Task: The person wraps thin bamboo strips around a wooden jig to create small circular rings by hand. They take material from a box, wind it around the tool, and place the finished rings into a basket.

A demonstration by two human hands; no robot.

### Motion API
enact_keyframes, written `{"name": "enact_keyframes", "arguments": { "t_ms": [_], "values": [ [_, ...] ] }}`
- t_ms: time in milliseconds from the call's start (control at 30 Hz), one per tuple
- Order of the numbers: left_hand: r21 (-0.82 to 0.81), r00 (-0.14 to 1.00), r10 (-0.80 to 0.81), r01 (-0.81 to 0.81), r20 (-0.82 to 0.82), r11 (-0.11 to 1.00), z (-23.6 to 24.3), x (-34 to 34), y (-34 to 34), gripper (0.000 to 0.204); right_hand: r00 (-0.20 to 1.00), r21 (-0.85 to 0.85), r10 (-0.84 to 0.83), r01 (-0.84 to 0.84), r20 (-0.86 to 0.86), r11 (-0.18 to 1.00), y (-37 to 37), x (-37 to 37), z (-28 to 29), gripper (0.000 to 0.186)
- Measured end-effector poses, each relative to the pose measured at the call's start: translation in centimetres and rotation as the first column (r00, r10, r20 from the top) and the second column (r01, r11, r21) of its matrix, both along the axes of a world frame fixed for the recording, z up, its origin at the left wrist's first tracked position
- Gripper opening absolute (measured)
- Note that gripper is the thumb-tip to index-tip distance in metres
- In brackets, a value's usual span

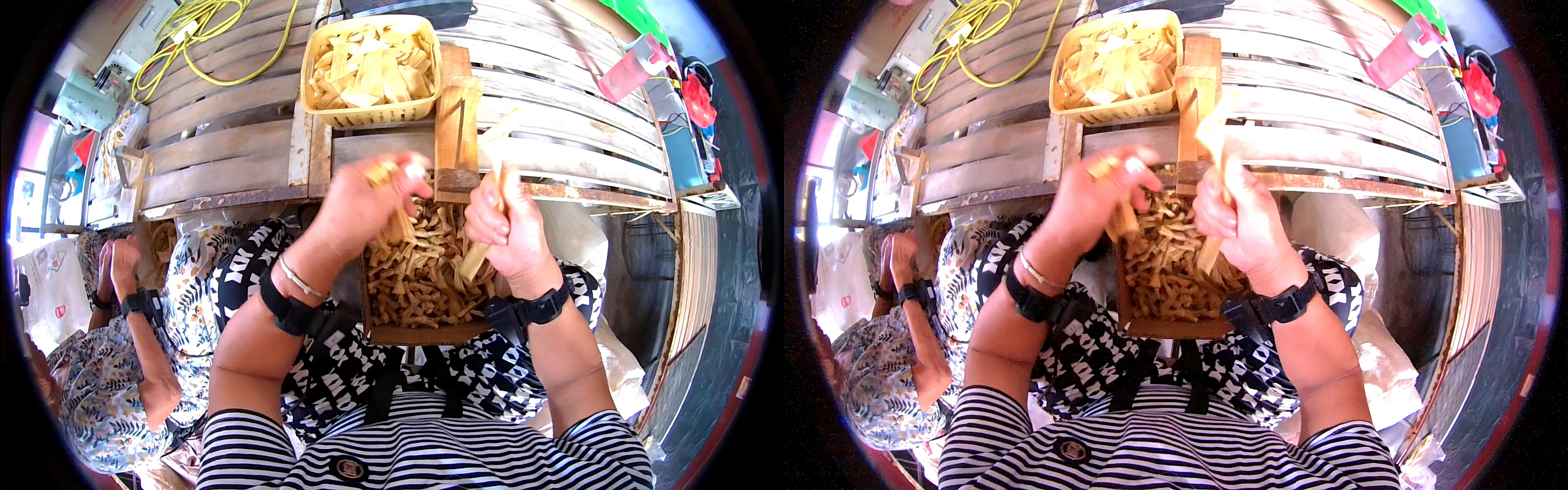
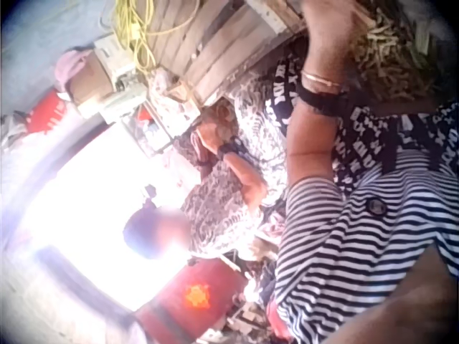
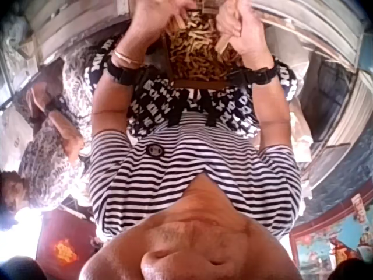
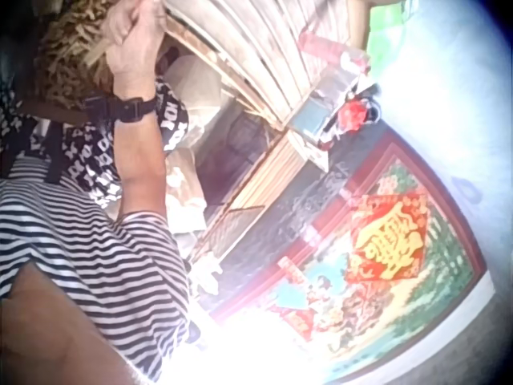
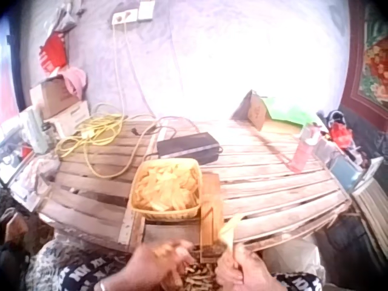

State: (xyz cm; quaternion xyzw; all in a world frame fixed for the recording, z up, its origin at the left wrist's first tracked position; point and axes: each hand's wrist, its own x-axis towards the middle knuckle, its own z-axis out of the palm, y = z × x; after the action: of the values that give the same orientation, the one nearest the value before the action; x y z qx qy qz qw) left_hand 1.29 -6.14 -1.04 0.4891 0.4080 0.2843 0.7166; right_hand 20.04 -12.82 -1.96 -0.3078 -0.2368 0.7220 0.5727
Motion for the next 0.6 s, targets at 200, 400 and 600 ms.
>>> {"name": "enact_keyframes", "arguments": {
  "t_ms": [200,400,600],
  "values": [
    [-0.012,0.933,-0.355,0.355,-0.065,0.935,-2.7,2.8,-3.8,0.030,0.974,0.056,-0.225,0.226,-0.031,0.972,0.9,-1.0,0.4,0.032],
    [-0.074,0.947,-0.233,0.222,-0.219,0.972,-0.5,1.8,-2.5,0.020,0.556,0.280,-0.714,0.670,0.424,0.688,2.0,2.9,-1.2,0.018],
    [0.510,0.953,-0.074,0.222,-0.294,0.831,-0.6,1.5,-2.5,0.027,0.368,0.598,-0.589,0.102,0.720,0.795,0.9,0.9,1.3,0.015]
  ]
}}
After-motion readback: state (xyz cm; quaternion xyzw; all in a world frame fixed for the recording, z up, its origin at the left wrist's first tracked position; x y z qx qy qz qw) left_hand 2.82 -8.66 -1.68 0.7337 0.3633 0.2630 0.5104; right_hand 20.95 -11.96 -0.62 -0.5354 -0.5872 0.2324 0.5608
